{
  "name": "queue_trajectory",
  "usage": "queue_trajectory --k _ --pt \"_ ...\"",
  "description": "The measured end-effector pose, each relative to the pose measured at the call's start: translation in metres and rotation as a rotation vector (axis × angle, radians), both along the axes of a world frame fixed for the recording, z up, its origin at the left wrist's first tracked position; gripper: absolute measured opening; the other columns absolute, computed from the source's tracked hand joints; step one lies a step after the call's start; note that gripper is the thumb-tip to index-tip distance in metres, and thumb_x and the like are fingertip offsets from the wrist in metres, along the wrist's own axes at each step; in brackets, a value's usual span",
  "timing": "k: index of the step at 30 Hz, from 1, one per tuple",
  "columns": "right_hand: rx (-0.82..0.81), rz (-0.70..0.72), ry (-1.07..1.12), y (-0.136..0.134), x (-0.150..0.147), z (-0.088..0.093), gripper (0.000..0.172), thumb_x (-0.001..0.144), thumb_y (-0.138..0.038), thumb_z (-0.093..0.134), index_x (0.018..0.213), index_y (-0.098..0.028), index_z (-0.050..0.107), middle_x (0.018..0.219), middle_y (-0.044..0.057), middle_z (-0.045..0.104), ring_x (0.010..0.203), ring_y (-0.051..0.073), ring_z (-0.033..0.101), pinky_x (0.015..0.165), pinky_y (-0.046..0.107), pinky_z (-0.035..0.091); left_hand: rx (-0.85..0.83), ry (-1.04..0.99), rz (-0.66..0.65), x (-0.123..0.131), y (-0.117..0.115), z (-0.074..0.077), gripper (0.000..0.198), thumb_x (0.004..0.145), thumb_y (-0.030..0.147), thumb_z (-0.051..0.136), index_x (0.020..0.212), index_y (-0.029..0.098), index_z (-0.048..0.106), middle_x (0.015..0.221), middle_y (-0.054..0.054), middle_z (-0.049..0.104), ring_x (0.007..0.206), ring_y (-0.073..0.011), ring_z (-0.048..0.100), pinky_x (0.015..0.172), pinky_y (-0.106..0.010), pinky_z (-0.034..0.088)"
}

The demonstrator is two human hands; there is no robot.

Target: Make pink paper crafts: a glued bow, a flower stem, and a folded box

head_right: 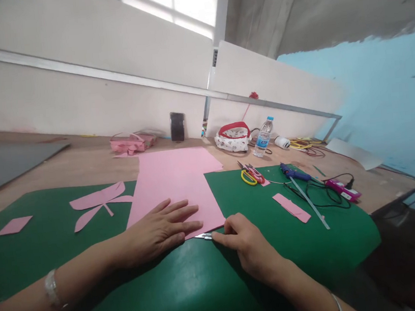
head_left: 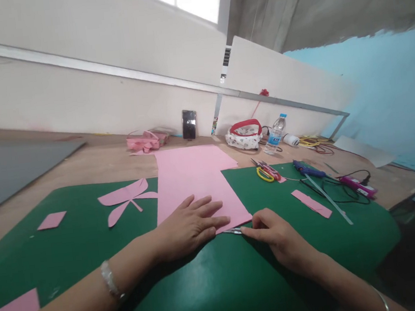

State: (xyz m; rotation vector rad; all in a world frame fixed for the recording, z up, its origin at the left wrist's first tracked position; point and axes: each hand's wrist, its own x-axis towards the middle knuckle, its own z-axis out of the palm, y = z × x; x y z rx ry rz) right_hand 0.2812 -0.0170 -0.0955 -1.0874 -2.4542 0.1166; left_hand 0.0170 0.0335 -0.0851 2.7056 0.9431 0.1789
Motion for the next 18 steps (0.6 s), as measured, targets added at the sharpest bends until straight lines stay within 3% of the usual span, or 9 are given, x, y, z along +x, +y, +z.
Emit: queue_trajectory --k 4,11,15,18 --pt "-0.006 -0.010 0.018 -0.002 -0.010 -0.001 0.020 0.094 -0.022 0.048 0.104 -0.026 0.065 0.079 0.001 0.048 0.074 0.015 0.047 0.063 0.027 0.041 -0.001 -0.005 0.000 0.000 -0.001 0.001 0.041 0.096 0.048 0.023 0.134 0.048 0.037 0.154 0.004 0.027 0.142 -0.0263 0.019 0.112 -0.059 0.010" --pt "0.077 0.086 -0.019 0.000 -0.017 -0.004 0.031 0.092 -0.012 0.047 0.115 -0.027 0.061 0.082 0.003 0.049 0.076 0.015 0.046 0.065 0.028 0.041 -0.047 -0.036 0.004 0.000 0.000 0.002 0.041 0.095 0.050 0.026 0.135 0.048 0.037 0.153 0.005 0.028 0.143 -0.0252 0.017 0.112 -0.060 0.009" --pt "0.105 0.095 -0.002 0.002 -0.017 -0.007 0.039 0.090 -0.006 0.046 0.119 -0.029 0.059 0.082 0.003 0.049 0.074 0.015 0.046 0.063 0.028 0.039 -0.090 -0.112 0.033 -0.014 0.000 0.018 0.045 0.095 0.047 0.034 0.139 0.043 0.032 0.155 0.007 0.022 0.144 -0.0206 0.013 0.115 -0.047 0.019" --pt "0.092 0.118 0.002 0.003 -0.015 -0.007 0.040 0.091 -0.005 0.045 0.120 -0.028 0.059 0.082 0.003 0.049 0.074 0.015 0.046 0.063 0.028 0.040 -0.098 -0.133 0.058 -0.032 -0.007 0.030 0.040 0.094 0.040 0.039 0.133 0.046 0.041 0.156 0.011 0.018 0.144 -0.0211 0.011 0.114 -0.042 0.024"
